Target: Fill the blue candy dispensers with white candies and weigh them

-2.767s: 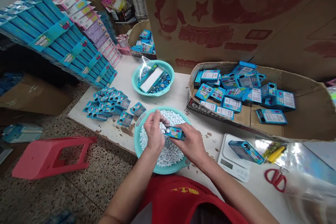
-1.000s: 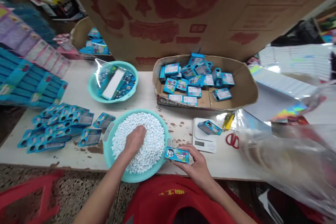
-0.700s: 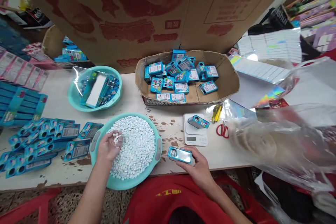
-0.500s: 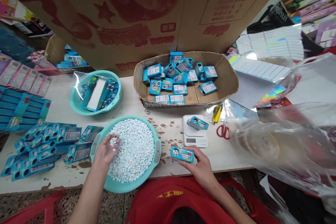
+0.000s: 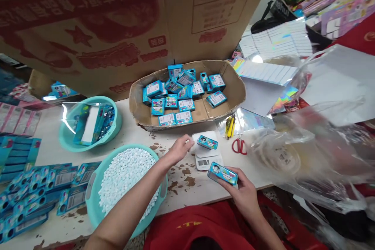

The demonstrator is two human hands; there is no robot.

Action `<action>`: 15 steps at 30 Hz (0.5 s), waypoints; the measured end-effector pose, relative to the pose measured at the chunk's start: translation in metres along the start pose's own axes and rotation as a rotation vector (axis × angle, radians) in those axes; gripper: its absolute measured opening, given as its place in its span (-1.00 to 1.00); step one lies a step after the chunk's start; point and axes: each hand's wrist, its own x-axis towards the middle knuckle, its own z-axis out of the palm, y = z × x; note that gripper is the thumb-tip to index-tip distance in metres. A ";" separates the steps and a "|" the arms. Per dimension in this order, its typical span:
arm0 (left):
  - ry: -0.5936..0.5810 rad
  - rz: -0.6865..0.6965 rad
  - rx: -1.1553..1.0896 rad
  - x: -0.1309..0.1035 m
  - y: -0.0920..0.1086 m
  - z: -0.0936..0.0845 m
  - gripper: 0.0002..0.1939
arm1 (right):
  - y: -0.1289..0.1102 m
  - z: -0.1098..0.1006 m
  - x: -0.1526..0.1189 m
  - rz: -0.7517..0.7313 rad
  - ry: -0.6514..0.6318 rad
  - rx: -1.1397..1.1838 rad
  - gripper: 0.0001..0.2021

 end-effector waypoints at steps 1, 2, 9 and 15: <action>-0.003 0.067 0.195 0.011 0.008 0.009 -0.83 | 0.003 -0.005 0.001 0.013 0.023 0.006 -0.63; -0.007 0.109 0.382 0.019 0.014 0.017 -0.85 | 0.007 -0.010 0.002 0.027 0.046 0.014 -0.62; -0.056 0.117 0.965 0.035 0.036 0.037 -0.76 | 0.027 -0.026 0.005 0.098 0.124 0.054 -0.60; -0.035 0.111 0.843 0.041 0.031 0.037 -0.80 | 0.030 -0.030 0.010 0.093 0.115 0.039 -0.61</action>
